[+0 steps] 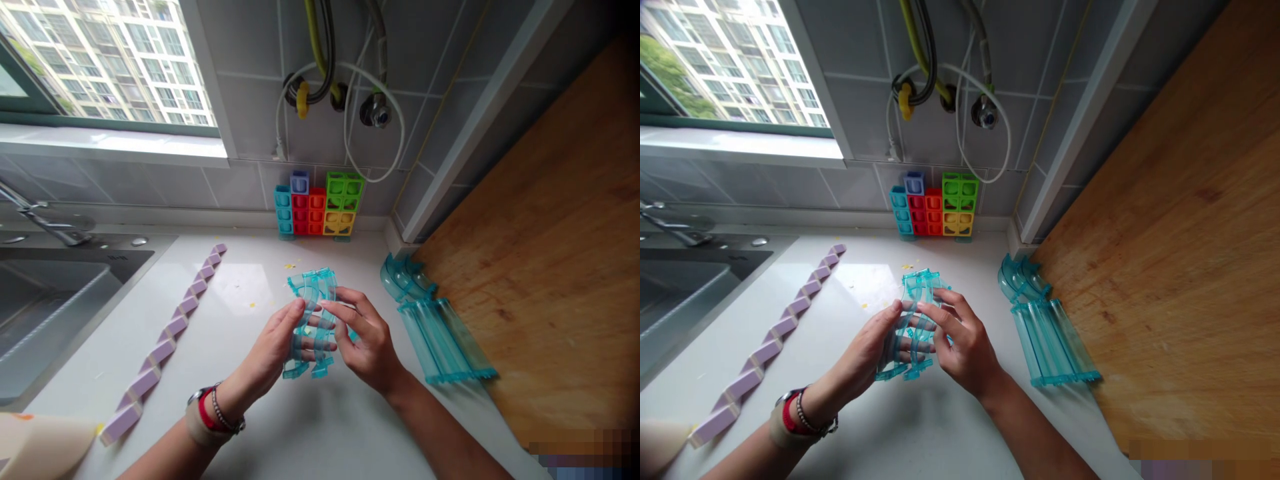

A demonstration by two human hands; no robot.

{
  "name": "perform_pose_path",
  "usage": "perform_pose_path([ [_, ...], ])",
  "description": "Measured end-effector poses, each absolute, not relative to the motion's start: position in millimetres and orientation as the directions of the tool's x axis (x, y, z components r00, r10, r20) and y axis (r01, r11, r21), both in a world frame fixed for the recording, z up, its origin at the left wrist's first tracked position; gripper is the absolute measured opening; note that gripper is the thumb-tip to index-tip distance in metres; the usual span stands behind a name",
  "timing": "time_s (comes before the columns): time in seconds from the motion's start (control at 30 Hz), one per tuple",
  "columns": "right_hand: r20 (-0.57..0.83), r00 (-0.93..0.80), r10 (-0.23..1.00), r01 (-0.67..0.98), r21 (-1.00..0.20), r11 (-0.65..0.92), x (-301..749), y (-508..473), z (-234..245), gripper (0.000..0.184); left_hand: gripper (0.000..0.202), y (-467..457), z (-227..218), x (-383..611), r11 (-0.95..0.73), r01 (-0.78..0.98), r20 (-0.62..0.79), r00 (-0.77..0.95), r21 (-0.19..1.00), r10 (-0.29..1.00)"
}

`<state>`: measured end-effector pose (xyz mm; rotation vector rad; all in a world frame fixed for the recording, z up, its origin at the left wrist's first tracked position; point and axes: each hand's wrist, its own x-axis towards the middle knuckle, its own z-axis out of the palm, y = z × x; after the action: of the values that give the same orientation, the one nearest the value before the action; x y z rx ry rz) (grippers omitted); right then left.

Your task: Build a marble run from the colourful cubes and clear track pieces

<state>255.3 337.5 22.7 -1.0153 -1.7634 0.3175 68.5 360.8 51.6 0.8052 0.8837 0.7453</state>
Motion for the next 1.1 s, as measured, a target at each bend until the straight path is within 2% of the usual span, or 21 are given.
perform_pose_path([
  [0.1,0.637,-0.092,0.765,0.5,-0.635,0.589,252.0,335.9,22.4,0.052,0.056,359.4,48.9,69.0,0.452,-0.227,-0.341,0.401,0.863,0.85],
  [0.2,0.628,-0.064,0.776,0.452,-0.675,0.583,247.6,333.4,23.7,0.057,0.055,358.4,49.0,70.2,0.423,-0.219,-0.328,0.365,0.879,0.871],
  [0.3,0.543,0.043,0.838,0.294,-0.809,0.509,244.1,332.3,26.0,0.061,0.052,359.3,51.5,69.4,0.34,-0.239,-0.261,0.308,0.91,0.915],
  [0.4,0.394,0.098,0.914,0.12,-0.916,0.382,243.5,333.4,26.9,0.046,0.05,361.5,55.2,65.7,0.189,-0.257,-0.141,0.194,0.948,0.971],
  [0.5,0.241,-0.01,0.97,0.011,-0.97,0.241,244.5,334.9,26.5,0.036,0.049,362.4,58.7,62.3,0.087,-0.268,-0.051,0.138,0.96,0.989],
  [0.63,0.096,-0.202,0.975,-0.036,-0.995,0.091,244.5,334.6,26.3,0.046,0.049,360.7,61.3,62.0,0.034,-0.259,-0.006,0.109,0.965,0.994],
  [0.87,0.076,-0.276,0.958,-0.053,-0.997,0.064,242.4,333.8,23.3,0.07,0.05,360.8,58.0,63.4,0.005,-0.246,0.021,0.103,0.969,0.994],
  [1.1,0.091,-0.245,0.965,-0.055,-0.995,0.08,237.7,332.0,17.6,0.074,0.048,360.4,52.1,64.5,-0.028,-0.241,0.05,0.083,0.97,0.995],
])
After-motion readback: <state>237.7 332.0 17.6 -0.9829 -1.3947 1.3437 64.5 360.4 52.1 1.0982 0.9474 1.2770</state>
